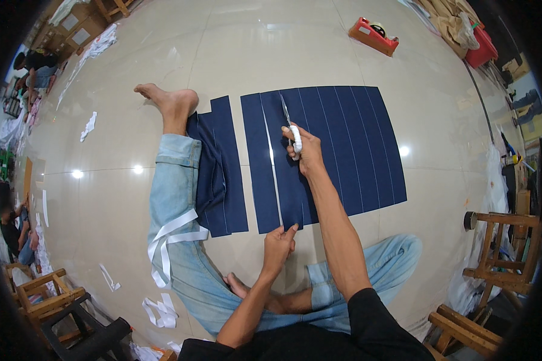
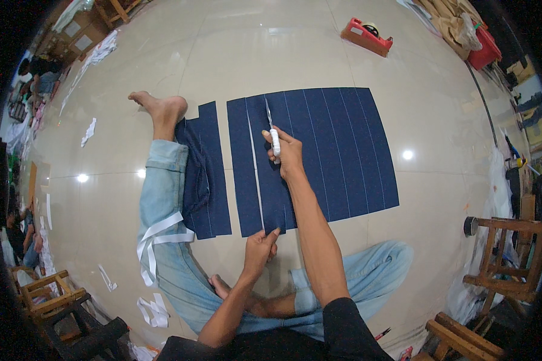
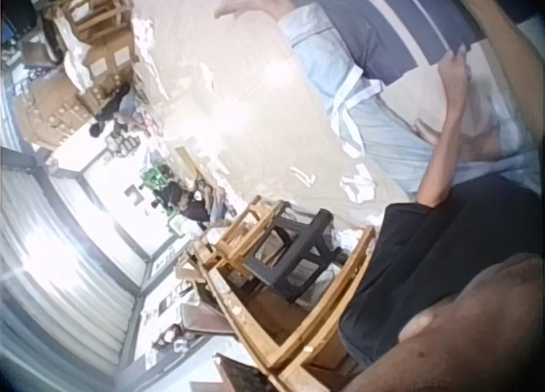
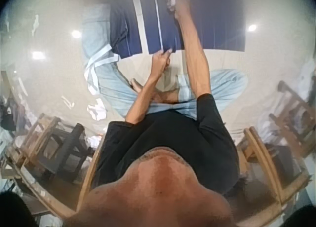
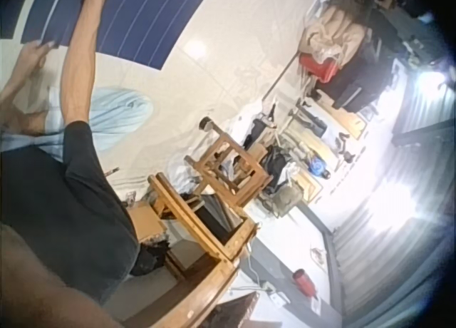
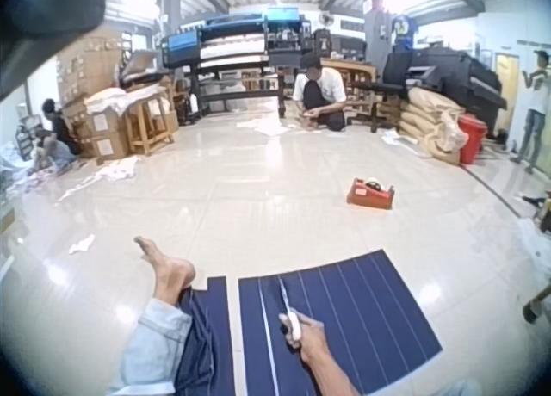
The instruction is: The person sits on the floor and uses scissors to cut a large piece of dark blue fabric into long strips. They hold the fabric with one hand while cutting with the other, periodically adjusting the material to make straight cuts.
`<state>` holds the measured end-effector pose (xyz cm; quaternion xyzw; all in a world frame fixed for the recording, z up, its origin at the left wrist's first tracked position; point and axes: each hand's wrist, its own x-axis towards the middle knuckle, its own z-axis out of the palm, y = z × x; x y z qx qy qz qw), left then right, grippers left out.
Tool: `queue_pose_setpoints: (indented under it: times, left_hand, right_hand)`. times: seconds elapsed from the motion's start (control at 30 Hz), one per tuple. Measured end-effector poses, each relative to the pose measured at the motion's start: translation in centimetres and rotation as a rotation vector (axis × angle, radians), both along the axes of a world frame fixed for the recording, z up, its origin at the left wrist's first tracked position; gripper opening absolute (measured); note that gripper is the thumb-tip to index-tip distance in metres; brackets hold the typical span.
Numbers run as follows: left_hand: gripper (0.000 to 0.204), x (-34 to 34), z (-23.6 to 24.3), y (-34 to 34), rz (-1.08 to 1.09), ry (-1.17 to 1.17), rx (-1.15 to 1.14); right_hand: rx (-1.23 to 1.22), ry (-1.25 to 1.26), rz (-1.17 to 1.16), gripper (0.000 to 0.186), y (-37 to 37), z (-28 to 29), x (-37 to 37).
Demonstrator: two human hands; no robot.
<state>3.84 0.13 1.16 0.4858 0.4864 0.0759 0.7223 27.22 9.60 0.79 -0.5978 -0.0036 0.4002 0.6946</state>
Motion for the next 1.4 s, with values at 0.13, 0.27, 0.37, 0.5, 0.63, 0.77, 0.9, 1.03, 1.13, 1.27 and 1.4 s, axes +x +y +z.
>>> queue_pose_setpoints:
  times: [0.13, 0.27, 0.37, 0.5, 0.63, 0.77, 0.9, 1.03, 1.13, 1.27, 1.4]
  left_hand:
    - [0.043, 0.0, 0.1, 0.0, -0.017, 0.004, 0.006]
    - [0.043, 0.0, 0.3, 0.0, 0.007, -0.009, -0.031]
    - [0.042, -0.2, -0.1, 0.0, -0.003, -0.012, -0.036]
    - [0.041, -0.3, -0.6, -0.1, -0.01, -0.014, -0.023]
    - [0.041, -0.3, -0.7, -0.1, -0.009, -0.013, -0.04]
    - [0.04, -0.3, -0.7, 0.0, -0.007, -0.014, -0.036]
    - [0.04, -0.3, -0.6, 0.0, -0.015, -0.004, -0.037]
    - [0.04, -0.1, -0.5, 0.0, -0.006, 0.004, -0.042]
    - [0.04, -0.1, -0.5, 0.0, -0.002, 0.001, -0.047]
    - [0.042, 0.0, -0.6, 0.0, 0.006, 0.008, -0.036]
    - [0.041, 0.0, -0.6, -0.1, 0.005, 0.016, -0.029]
  right_hand:
    - [0.04, -0.008, -0.039, 0.062, 0.8, 0.2, 0.6]
    - [0.054, -0.012, -0.038, 0.062, 2.0, -0.1, 1.5]
    - [0.049, -0.019, -0.039, 0.062, 2.3, -0.3, 1.7]
    - [0.03, -0.045, -0.02, 0.063, 2.4, -0.6, 1.8]
    - [0.027, -0.057, -0.012, 0.064, 2.4, -0.8, 2.0]
    - [0.03, -0.051, -0.016, 0.064, 2.6, -0.8, 1.9]
    - [0.024, -0.057, -0.012, 0.063, 2.9, -0.9, 2.2]
    - [0.018, -0.073, 0.003, 0.062, 2.9, -1.1, 2.4]
    - [0.006, -0.071, 0.005, 0.061, 2.8, -1.0, 2.5]
    - [0.029, -0.063, 0.019, 0.061, 2.8, -1.0, 2.7]
    - [-0.006, -0.083, 0.031, 0.061, 2.9, -0.9, 2.5]
